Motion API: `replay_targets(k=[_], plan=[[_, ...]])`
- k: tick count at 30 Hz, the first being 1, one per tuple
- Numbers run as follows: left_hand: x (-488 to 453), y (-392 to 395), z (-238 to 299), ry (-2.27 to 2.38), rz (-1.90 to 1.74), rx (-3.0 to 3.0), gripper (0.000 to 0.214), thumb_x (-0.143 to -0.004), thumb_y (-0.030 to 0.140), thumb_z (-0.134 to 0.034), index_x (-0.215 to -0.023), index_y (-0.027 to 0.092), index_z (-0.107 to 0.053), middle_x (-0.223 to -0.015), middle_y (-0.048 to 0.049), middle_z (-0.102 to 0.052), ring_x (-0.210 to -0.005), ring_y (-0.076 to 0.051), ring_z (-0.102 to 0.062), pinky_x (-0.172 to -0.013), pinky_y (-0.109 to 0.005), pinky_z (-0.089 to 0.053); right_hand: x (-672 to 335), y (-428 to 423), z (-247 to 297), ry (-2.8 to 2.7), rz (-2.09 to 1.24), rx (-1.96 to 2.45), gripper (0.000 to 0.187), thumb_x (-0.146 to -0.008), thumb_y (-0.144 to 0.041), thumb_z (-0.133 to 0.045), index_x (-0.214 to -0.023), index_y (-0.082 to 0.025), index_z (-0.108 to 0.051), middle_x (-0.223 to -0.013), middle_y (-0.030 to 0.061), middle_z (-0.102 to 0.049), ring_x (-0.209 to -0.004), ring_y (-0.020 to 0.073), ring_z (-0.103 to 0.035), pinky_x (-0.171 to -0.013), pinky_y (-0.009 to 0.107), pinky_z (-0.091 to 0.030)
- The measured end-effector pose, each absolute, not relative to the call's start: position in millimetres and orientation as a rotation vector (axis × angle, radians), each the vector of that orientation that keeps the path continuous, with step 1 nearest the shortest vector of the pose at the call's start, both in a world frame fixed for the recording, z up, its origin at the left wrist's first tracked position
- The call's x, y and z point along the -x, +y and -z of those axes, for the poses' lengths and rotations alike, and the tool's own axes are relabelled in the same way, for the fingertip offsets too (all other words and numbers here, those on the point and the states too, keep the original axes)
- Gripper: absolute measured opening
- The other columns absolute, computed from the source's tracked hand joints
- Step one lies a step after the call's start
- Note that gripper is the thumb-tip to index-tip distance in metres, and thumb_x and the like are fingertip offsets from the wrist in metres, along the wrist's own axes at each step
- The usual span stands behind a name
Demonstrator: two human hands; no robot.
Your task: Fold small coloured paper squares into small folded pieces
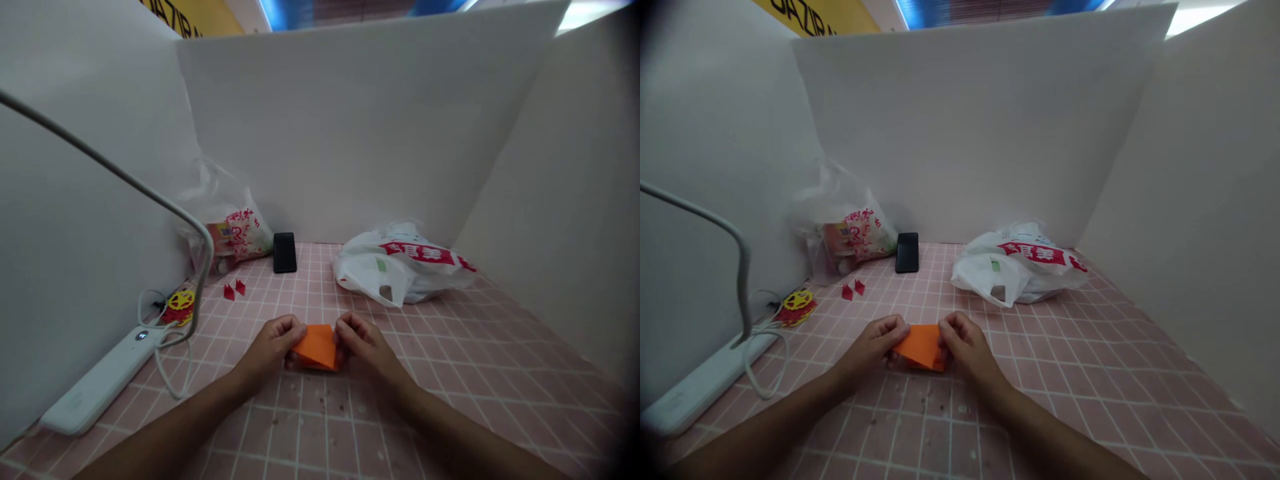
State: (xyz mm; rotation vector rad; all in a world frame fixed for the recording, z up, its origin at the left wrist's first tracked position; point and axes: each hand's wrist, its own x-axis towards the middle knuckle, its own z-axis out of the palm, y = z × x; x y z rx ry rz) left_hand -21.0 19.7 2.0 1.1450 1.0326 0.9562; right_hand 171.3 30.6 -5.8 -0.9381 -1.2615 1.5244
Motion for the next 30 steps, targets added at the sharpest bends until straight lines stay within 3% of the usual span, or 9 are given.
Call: replay_targets(k=[4,10,15,19,21,23,26,28,30], plan=[[19.5,15.8,2.3,0.978,-0.875,-1.274,0.035,-0.081,0.048,-0.065,-0.069,0.018,-0.05,-0.049,0.0061,-0.049,-0.042,-0.007,-0.041,-0.044,-0.019,-0.03,-168.6,22.9,-0.6,-1.483,-1.596,0.941,0.03,-0.081,-0.045,-0.067,-0.075,-0.016,-0.058,-0.069,-0.0009,-0.055,-0.061,0.0111,-0.05,-0.057,0.023,-0.038],[19.6,16.2,2.7,1.043,-0.928,-1.259,0.036,-0.082,0.049,-0.064,-0.068,0.019,-0.047,-0.047,0.0078,-0.046,-0.039,-0.006,-0.035,-0.041,-0.018,-0.025,-167.4,23.5,1.0,-1.389,-1.667,1.022,0.032,-0.077,-0.043,-0.069,-0.066,-0.019,-0.051,-0.056,-0.0056,-0.046,-0.048,0.0076,-0.036,-0.045,0.021,-0.025],[19.5,16.7,-1.7,1.104,-0.948,-1.267,0.038,-0.082,0.051,-0.062,-0.067,0.02,-0.045,-0.045,0.0085,-0.043,-0.038,-0.007,-0.033,-0.04,-0.019,-0.025,-168.2,24.6,6.2,-1.33,-1.756,1.055,0.035,-0.074,-0.048,-0.07,-0.067,-0.02,-0.052,-0.049,-0.006,-0.049,-0.039,0.0065,-0.037,-0.04,0.021,-0.022],[19.7,17.1,-7.7,1.12,-0.988,-1.302,0.04,-0.09,0.051,-0.052,-0.065,0.02,-0.044,-0.046,0.0082,-0.04,-0.04,-0.008,-0.036,-0.042,-0.02,-0.03,-169.7,22.8,2.9,-1.117,-1.926,1.019,0.035,-0.077,-0.047,-0.07,-0.067,-0.019,-0.05,-0.044,-0.0081,-0.042,-0.035,0.0051,-0.03,-0.036,0.019,-0.018],[22.1,19.6,-9.4,1.099,-1.086,-1.314,0.033,-0.092,0.046,-0.05,-0.073,0.019,-0.049,-0.055,0.0065,-0.047,-0.045,-0.008,-0.044,-0.047,-0.02,-0.036,-170.8,24.1,0.6,-0.977,-2.012,0.904,0.034,-0.076,-0.042,-0.073,-0.066,-0.018,-0.049,-0.045,-0.009,-0.038,-0.037,0.0039,-0.026,-0.035,0.018,-0.016],[25.1,22.3,-9.8,1.048,-1.153,-1.395,0.019,-0.087,0.037,-0.061,-0.094,0.02,-0.057,-0.079,0.0024,-0.058,-0.057,-0.009,-0.052,-0.056,-0.022,-0.044,-171.6,26.3,-1.0,-0.871,-2.069,0.802,0.034,-0.072,-0.036,-0.076,-0.066,-0.018,-0.048,-0.047,-0.0093,-0.037,-0.039,0.0029,-0.023,-0.036,0.016,-0.015],[27.5,23.0,-9.0,0.971,-1.15,-1.654,0.035,-0.077,0.025,-0.074,-0.11,0.023,-0.063,-0.116,-0.0057,-0.059,-0.084,-0.014,-0.06,-0.073,-0.025,-0.049,-171.2,27.0,-1.8,-0.815,-2.123,0.802,0.032,-0.07,-0.034,-0.077,-0.069,-0.018,-0.049,-0.047,-0.0099,-0.036,-0.039,0.0028,-0.021,-0.036,0.017,-0.014],[26.9,21.3,-8.2,0.97,-1.144,-1.731,0.015,-0.08,0.026,-0.07,-0.093,0.019,-0.068,-0.105,-0.0069,-0.063,-0.091,-0.018,-0.06,-0.076,-0.027,-0.048,-170.1,24.7,-1.0,-0.876,-2.142,0.84,0.031,-0.071,-0.038,-0.076,-0.073,-0.017,-0.052,-0.047,-0.0098,-0.037,-0.038,0.0035,-0.023,-0.036,0.018,-0.014],[25.2,19.3,-7.8,1.028,-1.121,-1.636,0.012,-0.082,0.029,-0.067,-0.08,0.017,-0.066,-0.079,-0.0029,-0.062,-0.075,-0.015,-0.058,-0.068,-0.026,-0.046,-168.8,21.4,0.7,-1.0,-2.073,0.882,0.032,-0.076,-0.045,-0.071,-0.077,-0.017,-0.055,-0.048,-0.009,-0.04,-0.038,0.0046,-0.026,-0.037,0.019,-0.018]])
